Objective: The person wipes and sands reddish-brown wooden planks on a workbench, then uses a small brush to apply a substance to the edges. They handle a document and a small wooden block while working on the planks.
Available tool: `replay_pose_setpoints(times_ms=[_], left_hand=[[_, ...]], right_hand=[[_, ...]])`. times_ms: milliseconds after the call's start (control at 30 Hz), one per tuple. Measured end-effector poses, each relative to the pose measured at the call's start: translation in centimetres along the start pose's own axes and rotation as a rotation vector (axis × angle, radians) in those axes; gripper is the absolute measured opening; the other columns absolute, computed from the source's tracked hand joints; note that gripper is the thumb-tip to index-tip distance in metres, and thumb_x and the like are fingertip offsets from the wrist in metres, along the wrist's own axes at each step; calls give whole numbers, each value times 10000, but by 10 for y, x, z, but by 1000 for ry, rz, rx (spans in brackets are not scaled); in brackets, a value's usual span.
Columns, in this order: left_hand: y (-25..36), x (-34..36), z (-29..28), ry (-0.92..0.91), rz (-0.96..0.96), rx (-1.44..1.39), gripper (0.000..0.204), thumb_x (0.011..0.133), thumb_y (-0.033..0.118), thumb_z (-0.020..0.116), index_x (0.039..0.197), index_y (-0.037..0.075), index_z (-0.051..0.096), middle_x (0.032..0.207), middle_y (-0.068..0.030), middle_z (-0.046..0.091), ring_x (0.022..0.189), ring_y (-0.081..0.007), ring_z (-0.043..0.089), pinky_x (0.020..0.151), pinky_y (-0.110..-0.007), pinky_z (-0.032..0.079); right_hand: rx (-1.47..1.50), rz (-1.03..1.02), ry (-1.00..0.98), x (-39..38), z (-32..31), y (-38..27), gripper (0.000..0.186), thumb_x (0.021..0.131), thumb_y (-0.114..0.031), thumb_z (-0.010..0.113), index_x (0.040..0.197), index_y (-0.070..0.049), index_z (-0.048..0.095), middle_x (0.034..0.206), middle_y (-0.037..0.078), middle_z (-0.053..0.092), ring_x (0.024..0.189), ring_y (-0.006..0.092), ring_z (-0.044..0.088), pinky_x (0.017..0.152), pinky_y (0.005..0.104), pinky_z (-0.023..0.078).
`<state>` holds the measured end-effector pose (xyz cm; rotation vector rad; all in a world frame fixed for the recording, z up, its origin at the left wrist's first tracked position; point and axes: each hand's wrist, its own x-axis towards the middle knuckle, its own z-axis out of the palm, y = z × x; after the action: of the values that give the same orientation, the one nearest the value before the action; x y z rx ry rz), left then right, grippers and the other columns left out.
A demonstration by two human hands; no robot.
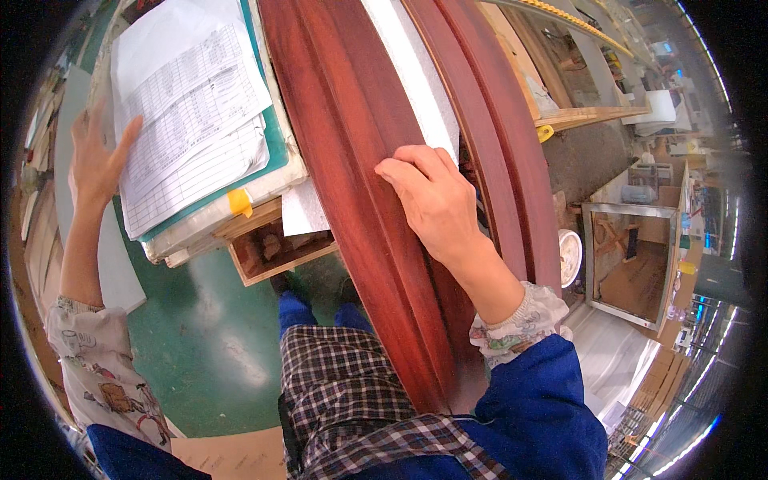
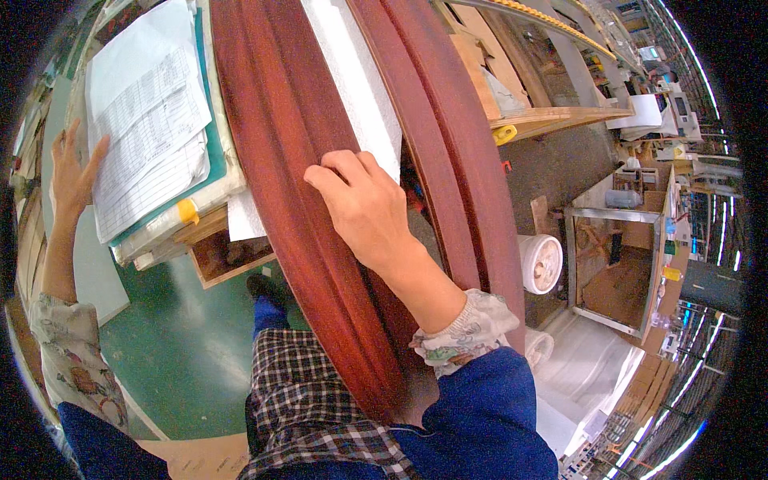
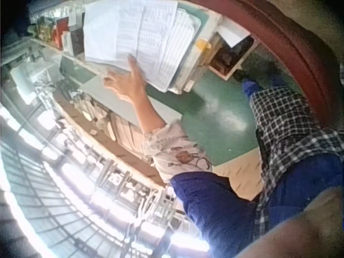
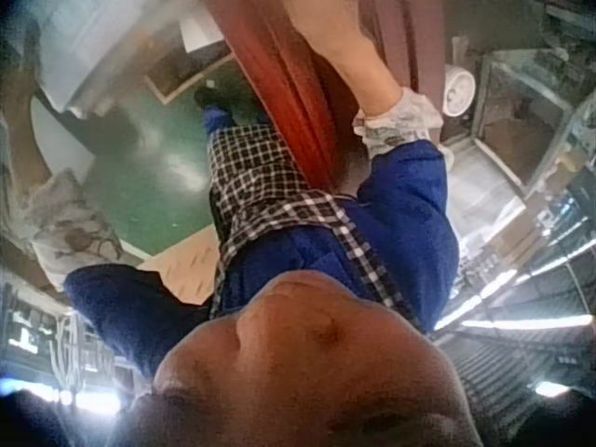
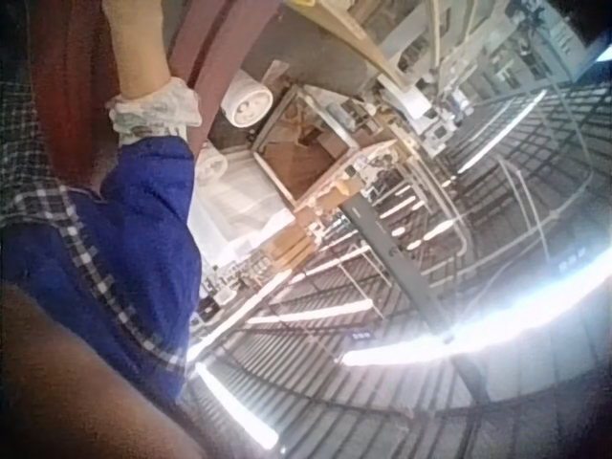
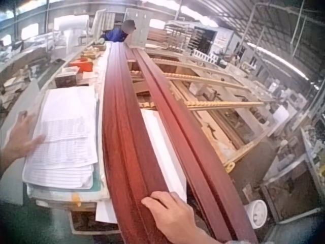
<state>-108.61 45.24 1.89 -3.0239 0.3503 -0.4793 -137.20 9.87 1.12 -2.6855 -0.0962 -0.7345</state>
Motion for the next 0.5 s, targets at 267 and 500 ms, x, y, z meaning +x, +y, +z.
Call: replay_pose_setpoints(times_ms=[267, 500], left_hand=[[0, 0, 1, 38, 28, -47, 833, 773, 706, 530, 1426, 223, 345, 1455, -198, 300, 1207, -379, 494, 953, -499, 444], [-1, -2, 2, 67, 25, -40, 832, 769, 693, 548, 1423, 218, 352, 1453, -194, 302, 1226, -378, 475, 963, -497, 442]], right_hand=[[-61, -19, -29, 2, -1, 0, 192, 737, -61, 604, 915, -128, 632, 888, 20, 572, 773, 212, 576, 621, 299, 499], [-37, -16, -55, -7, -7, -5, 187, 734, -60, 599, 901, -138, 630, 882, 13, 571, 765, 211, 580, 605, 306, 498]])
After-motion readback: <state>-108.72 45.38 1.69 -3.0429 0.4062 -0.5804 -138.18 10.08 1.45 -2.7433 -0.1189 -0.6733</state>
